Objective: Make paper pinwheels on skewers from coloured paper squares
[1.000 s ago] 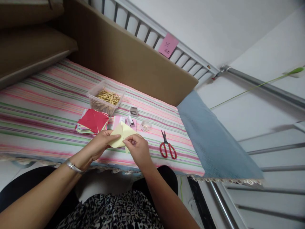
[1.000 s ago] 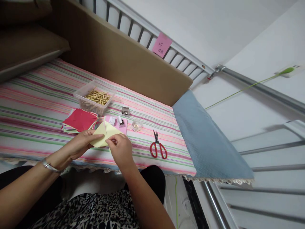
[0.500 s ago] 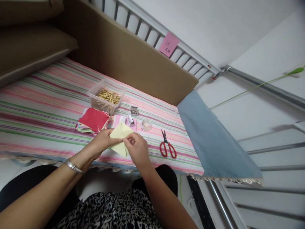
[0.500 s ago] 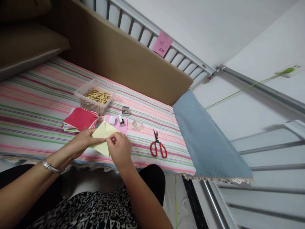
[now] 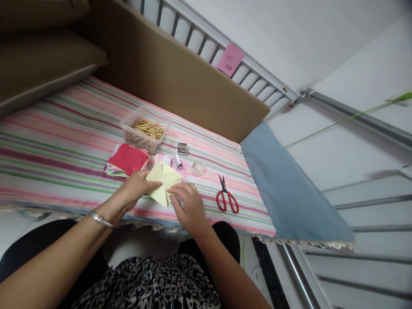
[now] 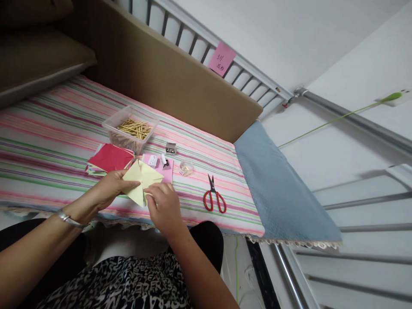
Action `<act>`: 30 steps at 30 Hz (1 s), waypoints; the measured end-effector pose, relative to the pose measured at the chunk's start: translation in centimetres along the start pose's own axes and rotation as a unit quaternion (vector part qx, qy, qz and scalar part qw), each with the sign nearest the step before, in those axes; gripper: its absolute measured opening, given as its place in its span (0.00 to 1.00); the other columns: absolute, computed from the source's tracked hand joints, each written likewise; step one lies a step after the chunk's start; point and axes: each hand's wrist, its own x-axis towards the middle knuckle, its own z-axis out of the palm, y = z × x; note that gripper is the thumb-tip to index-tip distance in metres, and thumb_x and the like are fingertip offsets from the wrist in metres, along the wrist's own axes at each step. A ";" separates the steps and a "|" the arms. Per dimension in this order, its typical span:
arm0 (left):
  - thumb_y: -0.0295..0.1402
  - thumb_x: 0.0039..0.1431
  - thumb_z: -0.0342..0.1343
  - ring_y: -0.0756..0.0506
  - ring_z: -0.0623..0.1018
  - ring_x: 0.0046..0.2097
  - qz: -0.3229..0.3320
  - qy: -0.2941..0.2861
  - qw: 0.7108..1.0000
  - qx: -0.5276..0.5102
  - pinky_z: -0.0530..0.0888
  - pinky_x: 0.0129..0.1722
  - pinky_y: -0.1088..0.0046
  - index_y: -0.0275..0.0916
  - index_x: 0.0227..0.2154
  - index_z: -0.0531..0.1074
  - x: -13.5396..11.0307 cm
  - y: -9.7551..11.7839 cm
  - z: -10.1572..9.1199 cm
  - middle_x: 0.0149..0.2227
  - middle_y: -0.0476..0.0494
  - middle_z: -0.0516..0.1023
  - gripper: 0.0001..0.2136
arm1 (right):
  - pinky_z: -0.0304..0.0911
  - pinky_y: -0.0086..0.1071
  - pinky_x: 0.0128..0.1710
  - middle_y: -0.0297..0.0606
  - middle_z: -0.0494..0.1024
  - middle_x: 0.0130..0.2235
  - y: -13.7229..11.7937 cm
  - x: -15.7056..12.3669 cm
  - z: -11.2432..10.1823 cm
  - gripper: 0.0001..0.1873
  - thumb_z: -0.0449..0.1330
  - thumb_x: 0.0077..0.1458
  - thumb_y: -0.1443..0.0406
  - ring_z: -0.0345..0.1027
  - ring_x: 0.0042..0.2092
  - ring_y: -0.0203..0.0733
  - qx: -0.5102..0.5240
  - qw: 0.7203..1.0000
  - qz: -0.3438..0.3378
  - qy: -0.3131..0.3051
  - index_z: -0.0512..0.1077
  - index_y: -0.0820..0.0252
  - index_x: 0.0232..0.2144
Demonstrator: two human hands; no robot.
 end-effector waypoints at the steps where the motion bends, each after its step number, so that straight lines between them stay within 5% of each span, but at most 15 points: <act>1: 0.34 0.30 0.71 0.44 0.77 0.26 -0.001 -0.001 1.000 -0.001 0.71 0.28 0.69 0.32 0.31 0.76 0.0 0.0 0.0 0.26 0.43 0.81 0.20 | 0.62 0.38 0.46 0.41 0.77 0.40 0.1 -0.2 0.1 0.11 0.55 0.58 0.70 0.67 0.45 0.44 -0.005 1.000 -0.006 -0.006 0.75 0.57 0.40; 11: 0.33 0.31 0.71 0.46 0.77 0.26 0.001 -0.002 1.000 -0.010 0.71 0.29 0.70 0.33 0.31 0.76 0.4 -0.6 -0.2 0.26 0.45 0.81 0.19 | 0.61 0.37 0.42 0.39 0.75 0.36 -0.2 -0.8 0.7 0.06 0.58 0.58 0.67 0.65 0.40 0.43 -0.023 0.999 -0.006 -0.025 0.76 0.56 0.34; 22: 0.32 0.31 0.69 0.46 0.76 0.26 0.026 -0.030 0.998 0.040 0.70 0.30 0.71 0.34 0.26 0.78 0.4 -0.7 0.0 0.24 0.47 0.79 0.14 | 0.63 0.31 0.35 0.32 0.73 0.28 0.0 1.5 1.4 0.03 0.62 0.50 0.69 0.67 0.32 0.37 0.088 0.976 0.196 0.028 0.74 0.57 0.25; 30: 0.33 0.32 0.69 0.45 0.76 0.27 0.008 -0.029 0.999 0.033 0.72 0.31 0.68 0.34 0.27 0.78 0.1 -0.5 0.3 0.25 0.45 0.79 0.15 | 0.62 0.29 0.32 0.31 0.72 0.26 0.2 1.7 1.9 0.04 0.62 0.48 0.67 0.65 0.29 0.35 0.117 0.961 0.249 0.032 0.71 0.58 0.24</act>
